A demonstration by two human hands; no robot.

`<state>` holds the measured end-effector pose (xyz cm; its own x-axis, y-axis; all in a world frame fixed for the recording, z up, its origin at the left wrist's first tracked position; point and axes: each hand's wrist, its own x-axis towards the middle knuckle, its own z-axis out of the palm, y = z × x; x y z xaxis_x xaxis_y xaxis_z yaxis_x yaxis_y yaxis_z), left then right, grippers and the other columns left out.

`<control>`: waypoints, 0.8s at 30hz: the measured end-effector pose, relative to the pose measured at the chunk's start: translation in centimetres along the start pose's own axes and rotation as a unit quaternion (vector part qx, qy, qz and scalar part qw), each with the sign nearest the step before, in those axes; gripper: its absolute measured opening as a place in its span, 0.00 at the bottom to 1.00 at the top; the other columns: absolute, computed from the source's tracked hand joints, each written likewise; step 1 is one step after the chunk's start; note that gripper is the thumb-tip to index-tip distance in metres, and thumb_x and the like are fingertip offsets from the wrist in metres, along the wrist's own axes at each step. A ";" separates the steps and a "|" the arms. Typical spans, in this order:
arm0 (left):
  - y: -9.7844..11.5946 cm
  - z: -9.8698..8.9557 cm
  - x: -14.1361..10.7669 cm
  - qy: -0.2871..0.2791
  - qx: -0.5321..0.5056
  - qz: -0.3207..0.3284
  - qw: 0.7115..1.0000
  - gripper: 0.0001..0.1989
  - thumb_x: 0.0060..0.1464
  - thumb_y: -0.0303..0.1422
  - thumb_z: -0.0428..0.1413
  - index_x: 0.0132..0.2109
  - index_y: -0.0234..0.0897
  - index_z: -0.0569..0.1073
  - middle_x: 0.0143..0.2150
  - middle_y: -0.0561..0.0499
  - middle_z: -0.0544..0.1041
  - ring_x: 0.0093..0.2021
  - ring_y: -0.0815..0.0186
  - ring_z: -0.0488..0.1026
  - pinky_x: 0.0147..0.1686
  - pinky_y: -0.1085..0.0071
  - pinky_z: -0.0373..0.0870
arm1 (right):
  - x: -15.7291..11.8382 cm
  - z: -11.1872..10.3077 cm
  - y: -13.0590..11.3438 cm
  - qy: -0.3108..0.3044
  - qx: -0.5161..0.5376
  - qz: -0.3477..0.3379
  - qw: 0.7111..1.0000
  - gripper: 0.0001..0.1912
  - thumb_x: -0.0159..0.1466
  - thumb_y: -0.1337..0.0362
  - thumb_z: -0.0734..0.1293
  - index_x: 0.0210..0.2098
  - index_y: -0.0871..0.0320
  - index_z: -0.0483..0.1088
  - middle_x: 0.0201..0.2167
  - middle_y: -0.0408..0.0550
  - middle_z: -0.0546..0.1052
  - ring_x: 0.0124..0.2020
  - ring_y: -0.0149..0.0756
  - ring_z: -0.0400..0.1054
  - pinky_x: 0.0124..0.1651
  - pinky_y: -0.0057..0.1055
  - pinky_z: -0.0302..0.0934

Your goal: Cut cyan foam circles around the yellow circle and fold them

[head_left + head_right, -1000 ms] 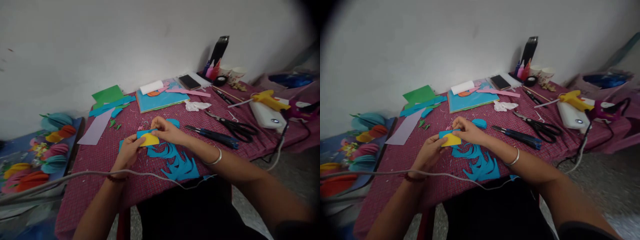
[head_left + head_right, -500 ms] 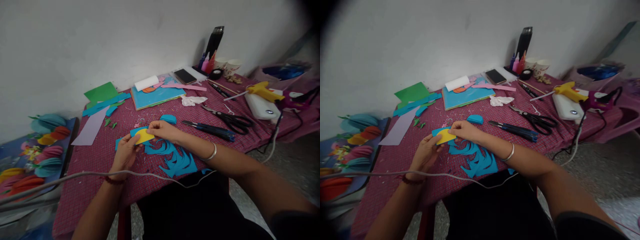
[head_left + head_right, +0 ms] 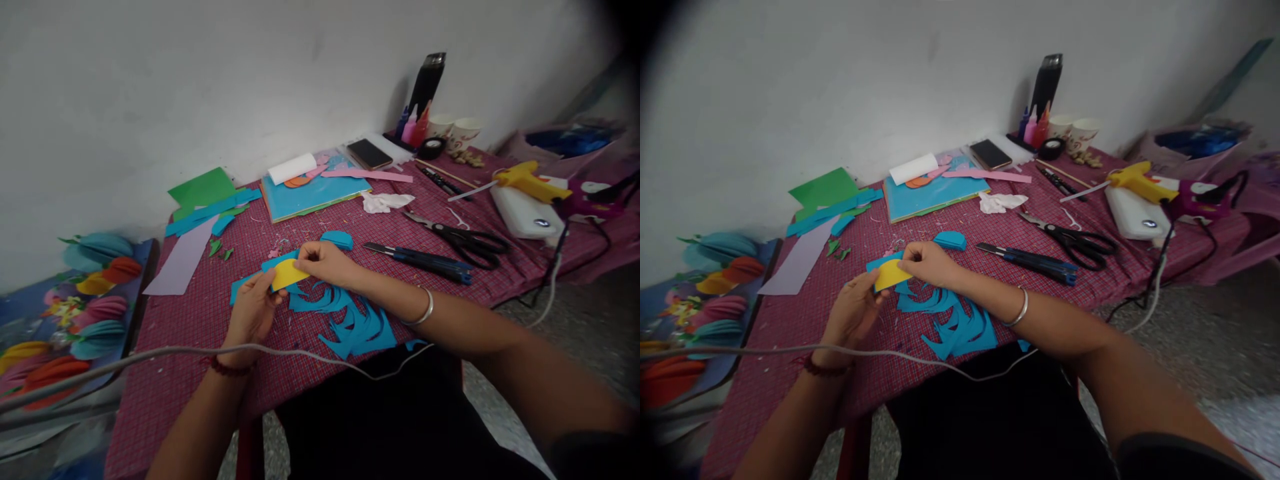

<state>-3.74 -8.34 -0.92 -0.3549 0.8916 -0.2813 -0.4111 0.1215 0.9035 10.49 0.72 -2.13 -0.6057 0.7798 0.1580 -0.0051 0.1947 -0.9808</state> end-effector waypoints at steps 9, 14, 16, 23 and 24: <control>0.5 0.0 -0.5 -0.031 -0.002 -0.008 0.999 0.09 0.41 0.32 0.63 0.26 0.30 0.71 0.20 0.54 0.69 0.16 0.75 0.65 0.11 0.80 0.53 | -0.4 0.3 -0.5 -0.013 0.062 0.076 0.995 0.12 0.56 0.65 0.63 0.19 0.57 0.58 0.13 0.34 0.57 0.16 0.24 0.50 0.20 0.24 0.42; 0.6 0.1 -0.5 -0.027 -0.010 -0.011 1.000 0.09 0.40 0.31 0.62 0.25 0.30 0.71 0.21 0.55 0.69 0.17 0.76 0.65 0.11 0.80 0.54 | -0.6 0.4 -0.7 0.000 0.052 0.043 0.998 0.12 0.56 0.65 0.63 0.19 0.57 0.57 0.14 0.33 0.56 0.17 0.24 0.48 0.21 0.25 0.41; 0.5 0.1 -0.5 -0.029 -0.009 -0.009 1.000 0.09 0.40 0.31 0.62 0.25 0.30 0.70 0.21 0.55 0.69 0.17 0.75 0.65 0.11 0.80 0.54 | -0.6 0.5 -0.6 0.011 0.047 0.027 0.998 0.12 0.55 0.65 0.64 0.19 0.58 0.57 0.15 0.34 0.56 0.18 0.24 0.48 0.22 0.25 0.43; 0.4 0.1 -0.5 -0.026 -0.007 0.000 1.000 0.11 0.42 0.33 0.62 0.25 0.32 0.68 0.19 0.56 0.67 0.16 0.74 0.65 0.11 0.79 0.54 | -0.1 -0.1 -0.4 0.128 0.120 0.008 0.984 0.10 0.56 0.60 0.64 0.22 0.58 0.61 0.19 0.37 0.62 0.21 0.26 0.56 0.25 0.25 0.51; 0.5 0.1 -0.6 -0.023 -0.010 0.004 1.000 0.11 0.41 0.33 0.63 0.24 0.32 0.68 0.19 0.56 0.67 0.16 0.74 0.65 0.11 0.79 0.54 | 0.0 -0.4 -0.4 0.145 0.146 0.018 0.978 0.10 0.56 0.59 0.64 0.23 0.57 0.61 0.19 0.37 0.63 0.21 0.26 0.57 0.24 0.25 0.52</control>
<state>-3.63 -8.74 -0.29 -0.3197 0.9113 -0.2594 -0.4253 0.1067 0.8987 10.80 0.93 -1.69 -0.3589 0.9272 0.1068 -0.2409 0.0185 -0.9704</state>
